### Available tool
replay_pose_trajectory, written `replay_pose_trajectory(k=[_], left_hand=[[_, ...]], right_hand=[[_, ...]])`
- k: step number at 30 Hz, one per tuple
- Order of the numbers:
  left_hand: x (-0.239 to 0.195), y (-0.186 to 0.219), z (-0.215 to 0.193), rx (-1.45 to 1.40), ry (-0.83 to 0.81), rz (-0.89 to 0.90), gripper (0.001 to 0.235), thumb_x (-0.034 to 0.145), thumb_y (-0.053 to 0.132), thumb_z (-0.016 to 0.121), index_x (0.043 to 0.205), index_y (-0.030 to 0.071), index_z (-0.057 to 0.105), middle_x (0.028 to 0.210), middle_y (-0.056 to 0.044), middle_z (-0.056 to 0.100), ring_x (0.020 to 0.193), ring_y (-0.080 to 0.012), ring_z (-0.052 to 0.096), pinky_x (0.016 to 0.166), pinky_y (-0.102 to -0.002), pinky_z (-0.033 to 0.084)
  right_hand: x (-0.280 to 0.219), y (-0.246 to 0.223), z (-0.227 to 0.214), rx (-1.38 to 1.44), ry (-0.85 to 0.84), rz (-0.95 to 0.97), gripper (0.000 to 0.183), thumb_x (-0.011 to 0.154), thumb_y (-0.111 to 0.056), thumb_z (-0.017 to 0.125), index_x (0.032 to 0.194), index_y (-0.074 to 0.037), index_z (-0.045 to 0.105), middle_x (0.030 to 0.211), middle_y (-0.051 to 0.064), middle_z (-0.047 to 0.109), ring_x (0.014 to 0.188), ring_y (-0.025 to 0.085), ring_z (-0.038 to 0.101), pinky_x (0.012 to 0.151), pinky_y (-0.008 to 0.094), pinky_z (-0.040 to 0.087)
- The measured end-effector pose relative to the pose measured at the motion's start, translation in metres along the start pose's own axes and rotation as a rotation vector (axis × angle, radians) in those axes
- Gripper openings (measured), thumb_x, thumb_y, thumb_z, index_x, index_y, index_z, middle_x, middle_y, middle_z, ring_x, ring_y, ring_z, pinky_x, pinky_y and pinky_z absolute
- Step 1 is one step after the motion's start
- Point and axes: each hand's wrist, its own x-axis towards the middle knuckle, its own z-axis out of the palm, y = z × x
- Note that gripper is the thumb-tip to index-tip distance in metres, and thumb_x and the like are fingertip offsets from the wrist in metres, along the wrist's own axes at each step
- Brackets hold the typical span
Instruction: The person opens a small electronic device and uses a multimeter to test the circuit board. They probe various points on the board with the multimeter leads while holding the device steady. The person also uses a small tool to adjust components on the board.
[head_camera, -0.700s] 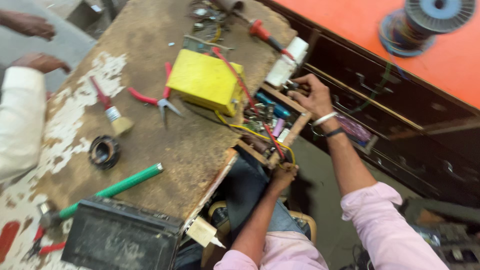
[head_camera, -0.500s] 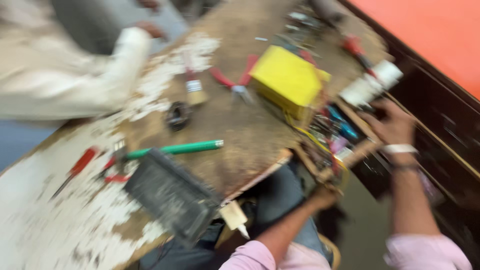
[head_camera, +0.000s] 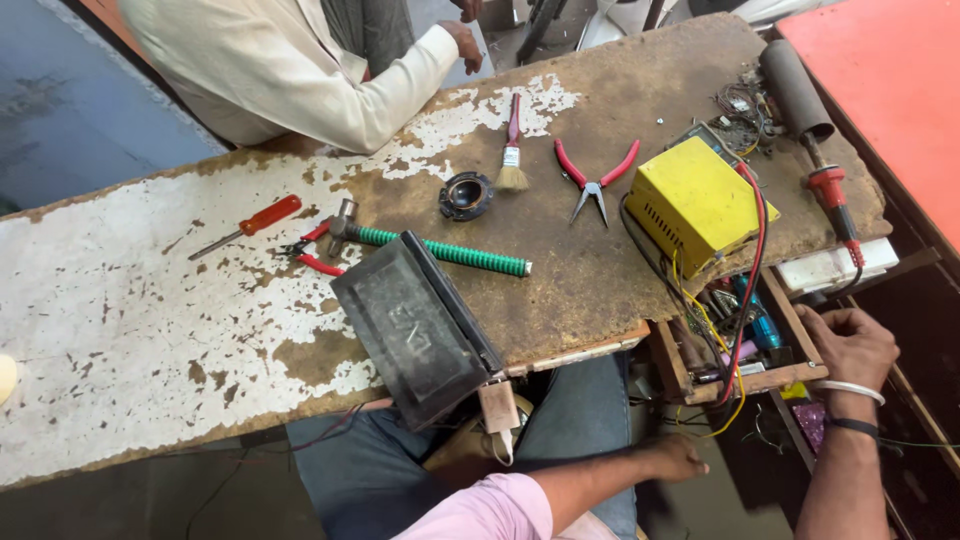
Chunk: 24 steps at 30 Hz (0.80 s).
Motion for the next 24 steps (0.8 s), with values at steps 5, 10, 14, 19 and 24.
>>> replay_pose_trajectory(k=[5,10,14,19,24], left_hand=[[-0.048,-0.022,0.002,0.016,-0.036,0.296,0.055,0.095,0.052,0.062,0.125,0.006,0.071,0.114,-0.018,0.076,0.107,-0.0350,0.072,0.095,-0.043,0.055],[-0.164,-0.049,-0.040,-0.149,0.024,0.300,0.071,0.095,0.055,0.064,0.141,0.002,0.060,0.132,-0.021,0.067,0.123,-0.0333,0.066,0.103,-0.043,0.053],[-0.276,-0.039,-0.074,-0.244,0.151,0.233,0.070,0.091,0.048,0.070,0.142,0.002,0.058,0.132,-0.019,0.067,0.118,-0.0307,0.068,0.096,-0.039,0.058],[-0.374,0.002,-0.104,-0.207,0.354,0.108,0.053,0.093,0.039,0.074,0.134,0.006,0.068,0.126,-0.013,0.073,0.112,-0.0275,0.071,0.092,-0.039,0.056],[-0.403,-0.002,-0.138,0.052,1.152,0.210,0.040,0.095,0.026,0.084,0.129,0.018,0.066,0.129,-0.003,0.074,0.117,-0.0158,0.074,0.102,-0.028,0.062]], right_hand=[[-0.038,-0.005,-0.011,0.313,0.140,-0.045,0.027,0.106,-0.023,0.075,0.097,0.003,0.072,0.086,0.010,0.073,0.076,0.012,0.068,0.070,0.027,0.055],[-0.104,-0.052,-0.022,0.635,0.566,-0.032,0.033,0.117,-0.017,0.071,0.095,0.001,0.054,0.083,0.009,0.064,0.060,0.013,0.055,0.053,0.027,0.042],[-0.174,-0.133,-0.002,0.649,0.309,-0.322,0.027,0.113,-0.002,0.061,0.089,0.006,0.054,0.085,0.013,0.058,0.069,0.016,0.058,0.061,0.026,0.045],[-0.256,-0.255,0.016,0.754,-0.332,-0.382,0.016,0.106,-0.008,0.067,0.094,0.002,0.064,0.090,0.011,0.070,0.073,0.014,0.065,0.066,0.024,0.053],[-0.246,-0.343,0.053,0.713,-0.532,-0.317,0.035,0.105,-0.011,0.068,0.136,0.004,0.062,0.122,0.012,0.067,0.109,0.014,0.064,0.092,0.025,0.052]])
